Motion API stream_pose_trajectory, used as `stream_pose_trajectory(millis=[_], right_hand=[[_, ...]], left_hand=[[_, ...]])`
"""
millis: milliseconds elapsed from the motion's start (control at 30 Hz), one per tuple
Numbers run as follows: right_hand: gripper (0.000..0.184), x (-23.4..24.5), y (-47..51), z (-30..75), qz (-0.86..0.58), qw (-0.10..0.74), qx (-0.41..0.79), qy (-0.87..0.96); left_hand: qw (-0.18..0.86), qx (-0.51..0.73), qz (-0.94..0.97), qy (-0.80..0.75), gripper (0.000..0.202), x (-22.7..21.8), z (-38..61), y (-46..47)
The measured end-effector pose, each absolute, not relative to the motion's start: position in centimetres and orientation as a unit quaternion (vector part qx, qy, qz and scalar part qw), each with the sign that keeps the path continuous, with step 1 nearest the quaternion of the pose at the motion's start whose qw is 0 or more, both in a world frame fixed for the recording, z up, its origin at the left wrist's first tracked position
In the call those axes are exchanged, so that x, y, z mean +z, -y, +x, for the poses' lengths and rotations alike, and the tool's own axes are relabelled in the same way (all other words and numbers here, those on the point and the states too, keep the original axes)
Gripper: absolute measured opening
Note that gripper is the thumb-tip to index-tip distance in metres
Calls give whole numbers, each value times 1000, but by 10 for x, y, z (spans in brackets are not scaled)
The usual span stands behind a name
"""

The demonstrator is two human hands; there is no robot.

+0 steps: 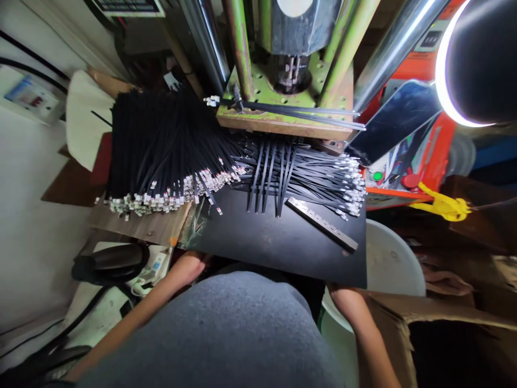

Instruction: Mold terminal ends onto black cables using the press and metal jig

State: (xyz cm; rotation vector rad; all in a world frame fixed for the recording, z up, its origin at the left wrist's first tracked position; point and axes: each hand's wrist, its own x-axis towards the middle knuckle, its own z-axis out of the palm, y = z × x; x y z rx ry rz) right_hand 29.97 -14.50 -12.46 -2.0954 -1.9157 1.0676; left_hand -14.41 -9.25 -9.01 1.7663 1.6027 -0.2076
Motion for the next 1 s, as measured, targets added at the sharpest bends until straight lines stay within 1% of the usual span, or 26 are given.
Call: stream_pose_trajectory(millis=[67,100,133,167,200,233,267,333,400,467,567,667,733,800,900,967,1000], right_hand=[[35,-96,152,287,-639,39,386,664],[32,-80,151,281,-610,58,401,681],[29,-65,146,276,-592,96,398,694],[28,-51,137,272,-592,145,370,701],[28,-42,124,269,-608,190,314,704],[30,-37,108,267,-633,218,236,705],[33,-36,91,267,-652,222,155,708],[36,-45,61,268,-664,189,43,722],[31,-59,45,270,-650,176,12,739],[23,-70,42,268,-617,204,28,760],[15,-63,45,250,-542,225,106,803],[15,-35,22,210,-463,226,226,827],[17,-16,-13,174,-449,227,271,821],[18,-3,-54,135,-505,193,258,801],[34,4,-103,84,-603,103,203,764],[41,6,-116,59,-610,69,187,767],[39,9,-117,51,-601,66,186,774]], left_hand=[[386,-70,719,-574,28,-56,-138,89],[384,-44,750,-537,26,-38,-134,84],[363,-11,787,-498,25,-22,-128,77],[319,25,824,-467,28,-8,-121,68],[254,51,855,-449,35,3,-114,57],[181,62,877,-441,40,9,-106,45],[110,62,889,-439,42,12,-100,33],[7,63,896,-440,36,9,-91,10],[-32,85,901,-424,25,0,-91,-5],[-21,126,906,-404,21,-8,-98,-9],[-9,164,895,-415,27,-15,-109,-2],[-60,132,884,-445,31,-16,-106,5],[-85,100,880,-457,28,-15,-99,5],[-84,75,879,-463,26,-12,-93,3],[-68,59,876,-473,28,-11,-88,2],[-59,57,872,-483,31,-15,-86,1],[-54,56,868,-490,33,-18,-85,1]])
